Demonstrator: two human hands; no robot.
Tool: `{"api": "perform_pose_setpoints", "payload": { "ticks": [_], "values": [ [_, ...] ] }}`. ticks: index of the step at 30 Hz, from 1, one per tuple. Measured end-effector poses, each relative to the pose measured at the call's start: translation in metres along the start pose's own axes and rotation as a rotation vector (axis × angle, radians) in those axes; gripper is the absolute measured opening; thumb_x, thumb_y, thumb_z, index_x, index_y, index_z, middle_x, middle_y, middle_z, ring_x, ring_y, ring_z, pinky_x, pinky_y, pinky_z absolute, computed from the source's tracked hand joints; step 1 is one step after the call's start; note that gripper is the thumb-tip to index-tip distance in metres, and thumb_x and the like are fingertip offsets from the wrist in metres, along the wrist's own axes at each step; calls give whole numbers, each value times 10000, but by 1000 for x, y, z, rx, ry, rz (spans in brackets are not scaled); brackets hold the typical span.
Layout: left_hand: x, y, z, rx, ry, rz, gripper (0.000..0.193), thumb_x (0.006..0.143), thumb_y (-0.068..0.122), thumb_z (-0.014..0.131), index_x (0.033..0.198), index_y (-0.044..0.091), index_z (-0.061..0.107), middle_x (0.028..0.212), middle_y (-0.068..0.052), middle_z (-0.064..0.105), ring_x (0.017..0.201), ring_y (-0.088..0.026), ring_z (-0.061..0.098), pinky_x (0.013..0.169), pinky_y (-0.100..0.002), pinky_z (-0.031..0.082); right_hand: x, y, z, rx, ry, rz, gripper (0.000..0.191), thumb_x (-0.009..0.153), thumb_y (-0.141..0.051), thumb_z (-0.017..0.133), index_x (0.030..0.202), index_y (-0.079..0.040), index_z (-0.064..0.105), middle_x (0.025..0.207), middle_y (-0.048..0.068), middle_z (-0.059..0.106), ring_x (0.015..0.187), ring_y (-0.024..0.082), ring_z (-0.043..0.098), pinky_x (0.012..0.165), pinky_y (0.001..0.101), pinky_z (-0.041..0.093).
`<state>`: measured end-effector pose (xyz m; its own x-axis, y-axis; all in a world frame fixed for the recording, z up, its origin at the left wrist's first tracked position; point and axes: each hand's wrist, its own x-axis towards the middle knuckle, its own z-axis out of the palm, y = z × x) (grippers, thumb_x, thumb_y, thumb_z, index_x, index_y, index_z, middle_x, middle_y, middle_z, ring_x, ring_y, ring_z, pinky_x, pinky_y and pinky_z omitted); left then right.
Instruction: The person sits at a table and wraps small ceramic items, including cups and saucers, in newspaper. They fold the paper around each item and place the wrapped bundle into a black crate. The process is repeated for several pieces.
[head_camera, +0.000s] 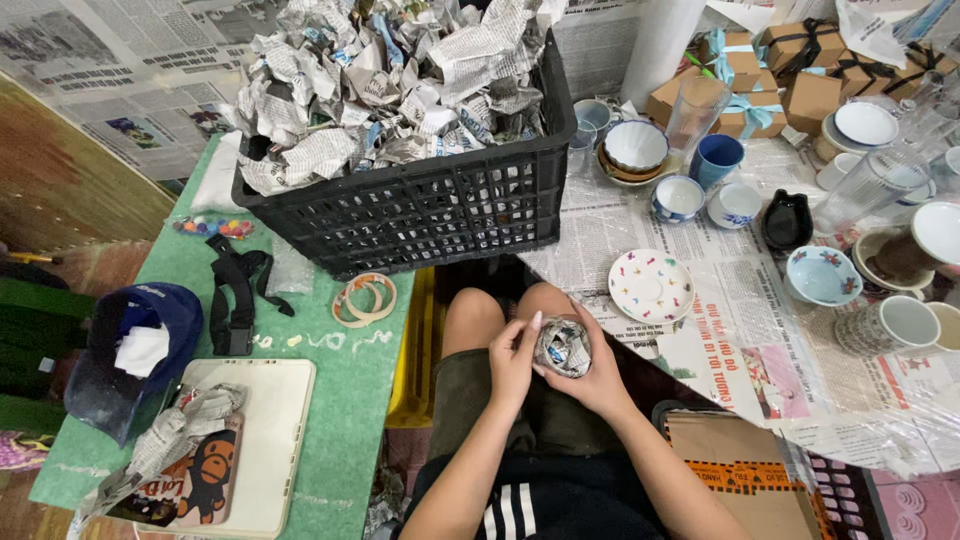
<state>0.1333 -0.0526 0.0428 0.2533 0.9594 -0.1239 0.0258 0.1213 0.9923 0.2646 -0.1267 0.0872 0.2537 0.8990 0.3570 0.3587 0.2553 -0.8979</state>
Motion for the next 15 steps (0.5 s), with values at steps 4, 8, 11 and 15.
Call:
{"api": "perform_pose_setpoints", "payload": {
  "ticks": [4, 8, 11, 15],
  "values": [
    [-3, 12, -11, -222, -216, 129, 348, 1082, 257, 488, 1089, 22, 745, 1178, -53, 715, 1074, -122, 688, 901, -283, 519, 4, -8, -8, -137, -19, -156, 980, 615, -177, 921, 1470, -12, 473, 1446, 205, 532, 1345, 397, 523, 1131, 464, 396],
    [0, 9, -6, -294, -277, 117, 308, 1039, 139, 580, 1332, 58, 529, 1182, -97, 672, 1091, -156, 656, 882, -331, 523, 4, -3, -5, -104, 12, -221, 792, 686, -153, 879, 1394, -14, 551, 1418, 184, 601, 1360, 373, 558, 1184, 465, 389],
    [5, 4, 6, -379, -220, 191, 501, 1059, 84, 598, 1500, 57, 364, 1238, -144, 643, 1189, -201, 623, 1035, -335, 498, 7, 3, -1, -76, 27, -127, 681, 702, -145, 867, 1316, -19, 598, 1345, 158, 655, 1292, 326, 615, 1126, 432, 457],
    [11, 9, 12, -5, 63, 415, 629, 988, 44, 672, 1511, 52, 322, 1460, -156, 476, 1377, -261, 450, 1132, -410, 357, 19, 4, -6, -43, 34, -76, 677, 679, -147, 860, 1290, -16, 601, 1300, 150, 640, 1251, 315, 613, 1098, 435, 453]
  ]
}}
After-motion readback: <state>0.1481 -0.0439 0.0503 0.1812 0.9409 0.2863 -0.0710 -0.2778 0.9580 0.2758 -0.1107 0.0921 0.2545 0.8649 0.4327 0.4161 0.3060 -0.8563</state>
